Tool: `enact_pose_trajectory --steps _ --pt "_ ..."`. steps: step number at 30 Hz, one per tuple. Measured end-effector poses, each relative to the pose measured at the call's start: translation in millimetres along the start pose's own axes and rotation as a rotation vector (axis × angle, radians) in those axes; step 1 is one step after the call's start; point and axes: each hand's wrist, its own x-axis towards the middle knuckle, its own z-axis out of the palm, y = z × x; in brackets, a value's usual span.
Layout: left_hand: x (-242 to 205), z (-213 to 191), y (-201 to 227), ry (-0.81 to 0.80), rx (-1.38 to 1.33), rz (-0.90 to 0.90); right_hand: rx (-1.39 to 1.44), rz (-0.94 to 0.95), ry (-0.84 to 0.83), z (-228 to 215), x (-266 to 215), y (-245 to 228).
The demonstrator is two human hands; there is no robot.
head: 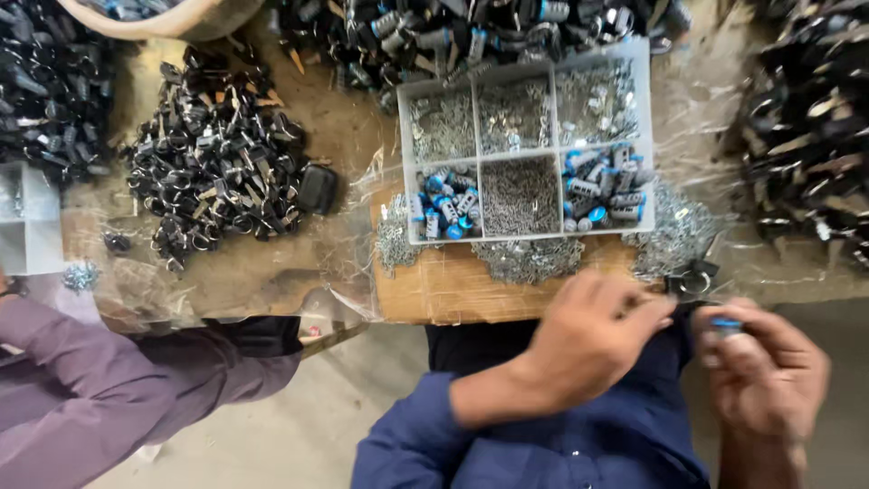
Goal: The person assembles small cylindrical key components by inserting metal pins into gray bodies with blue caps. They repeatedly pick components from a bowl and a compartmentalized tray, insert pins by hand, and place the assembled units into a tray. Another person works nearby at the same table.
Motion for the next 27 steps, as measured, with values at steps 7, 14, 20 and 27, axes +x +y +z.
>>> enact_pose_trajectory --steps 7,14,20,27 --pt "38 14 4 -0.101 0.199 0.074 0.053 -0.257 0.057 -19 16 -15" --pt "-12 -56 -28 0.240 -1.379 -0.510 -0.312 0.181 -0.080 46 11 29" --pt "-63 -96 -32 0.175 -0.704 -0.455 -0.144 0.481 -0.535 111 8 57" --pt "-57 -104 -30 0.168 -0.814 -0.461 -0.081 0.503 -0.539 130 22 40"
